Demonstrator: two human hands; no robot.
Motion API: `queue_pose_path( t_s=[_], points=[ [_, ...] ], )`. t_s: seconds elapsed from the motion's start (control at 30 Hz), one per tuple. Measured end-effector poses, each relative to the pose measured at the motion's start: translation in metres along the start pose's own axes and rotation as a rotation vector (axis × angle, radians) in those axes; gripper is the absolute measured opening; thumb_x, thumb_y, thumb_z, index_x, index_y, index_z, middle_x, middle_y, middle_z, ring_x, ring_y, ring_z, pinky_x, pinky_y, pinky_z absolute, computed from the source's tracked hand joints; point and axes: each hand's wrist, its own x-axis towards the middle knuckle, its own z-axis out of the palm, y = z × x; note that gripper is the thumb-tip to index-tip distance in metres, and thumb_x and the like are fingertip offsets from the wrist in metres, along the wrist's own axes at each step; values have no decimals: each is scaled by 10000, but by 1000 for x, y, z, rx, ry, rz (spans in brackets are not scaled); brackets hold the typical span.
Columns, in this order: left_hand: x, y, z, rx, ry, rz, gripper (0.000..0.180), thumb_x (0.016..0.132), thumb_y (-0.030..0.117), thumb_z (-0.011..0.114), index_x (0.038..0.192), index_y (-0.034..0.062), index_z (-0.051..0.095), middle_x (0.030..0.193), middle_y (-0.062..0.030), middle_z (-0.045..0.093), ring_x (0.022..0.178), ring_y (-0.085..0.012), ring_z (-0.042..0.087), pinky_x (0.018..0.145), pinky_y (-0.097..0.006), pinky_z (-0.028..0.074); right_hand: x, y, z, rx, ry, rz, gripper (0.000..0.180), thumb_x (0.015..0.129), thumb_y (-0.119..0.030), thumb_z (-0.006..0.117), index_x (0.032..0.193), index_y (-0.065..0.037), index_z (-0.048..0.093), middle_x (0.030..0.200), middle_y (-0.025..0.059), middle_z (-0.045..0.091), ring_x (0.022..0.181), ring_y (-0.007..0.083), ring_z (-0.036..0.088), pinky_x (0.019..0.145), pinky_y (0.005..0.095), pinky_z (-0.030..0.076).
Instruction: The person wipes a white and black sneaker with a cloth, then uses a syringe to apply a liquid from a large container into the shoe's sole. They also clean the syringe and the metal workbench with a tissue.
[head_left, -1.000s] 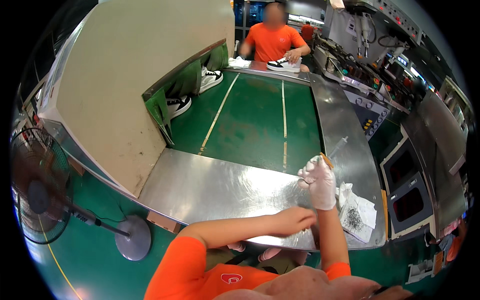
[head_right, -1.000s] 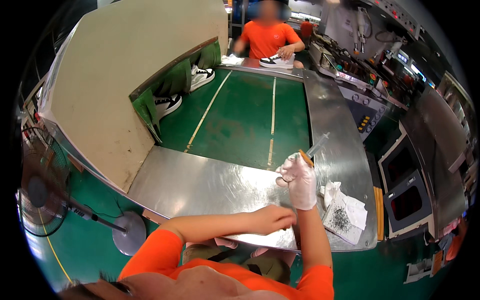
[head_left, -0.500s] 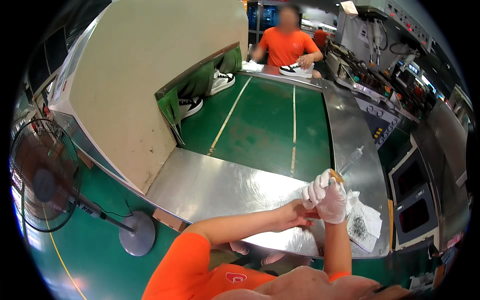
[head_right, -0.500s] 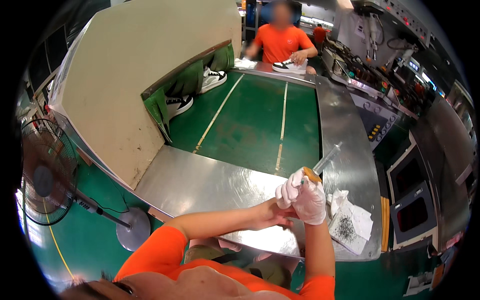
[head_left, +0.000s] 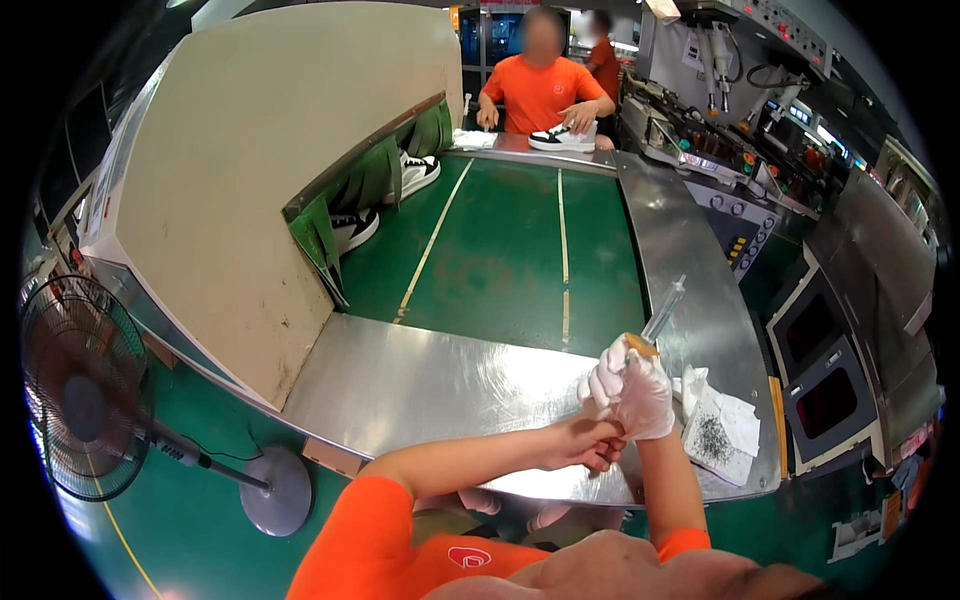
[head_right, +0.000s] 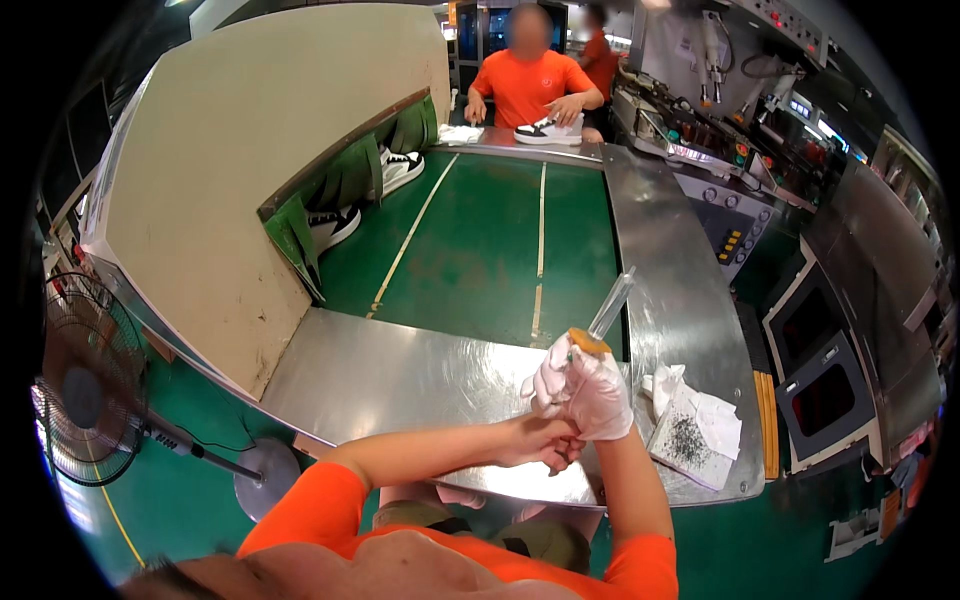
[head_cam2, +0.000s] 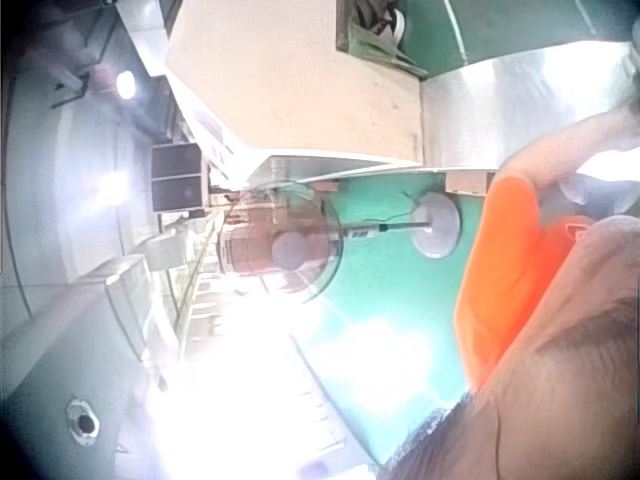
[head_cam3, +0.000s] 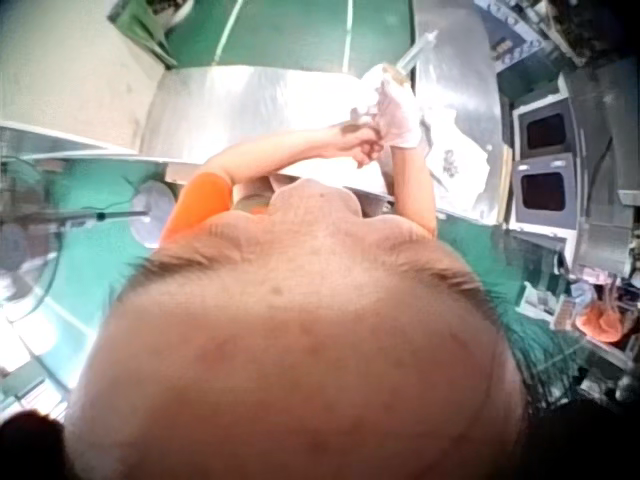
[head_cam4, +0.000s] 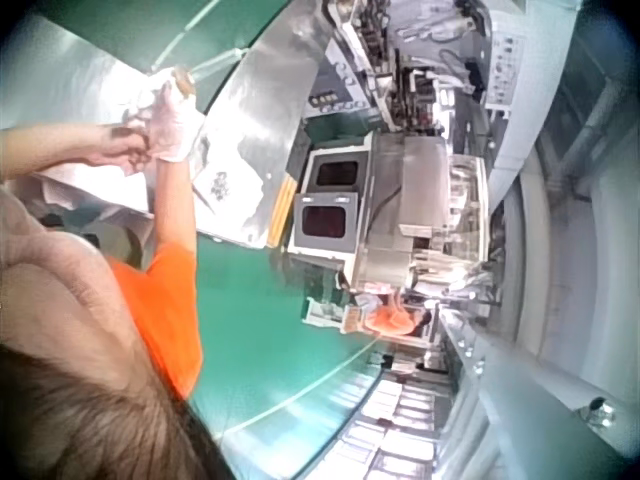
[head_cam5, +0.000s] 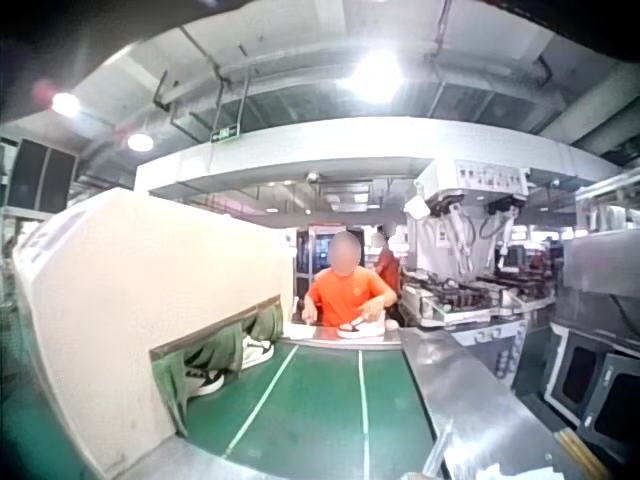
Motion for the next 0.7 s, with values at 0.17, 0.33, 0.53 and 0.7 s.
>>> queue_pose_path(
  t_s=[0.17, 0.33, 0.53, 0.7],
  points=[
    [6, 2, -10, -36, 37, 3, 130, 894, 164, 583, 959, 60, 540, 852, -68, 559, 765, -173, 580, 654, -298, 510, 0, 2, 2, -117, 48, 111, 304, 895, -286, 627, 859, 1, 534, 633, 92, 516, 552, 234, 536, 674, 411, 499],
    [0, 4, -16, 53, 12, 98, 181, 874, 129, 622, 1012, 32, 557, 878, -70, 593, 780, -165, 598, 692, -288, 516, 0, 7, 6, -167, 88, 84, 267, 929, -263, 568, 859, -11, 517, 598, 84, 460, 494, 204, 449, 471, 334, 374],
    [3, 6, -32, 267, 56, 257, 129, 863, 49, 605, 976, -8, 581, 844, -110, 614, 747, -201, 611, 662, -318, 518, 2, 7, 6, -169, 147, 94, 255, 926, -248, 573, 879, -5, 513, 634, 84, 493, 516, 195, 479, 472, 304, 383],
    [-2, 17, -22, 67, 103, 224, 152, 856, 49, 619, 994, -12, 600, 903, -119, 632, 781, -201, 625, 668, -321, 527, 3, 9, -8, -139, 274, 82, 224, 912, -219, 602, 907, -7, 529, 691, 84, 566, 544, 169, 536, 454, 258, 394]
  ],
)
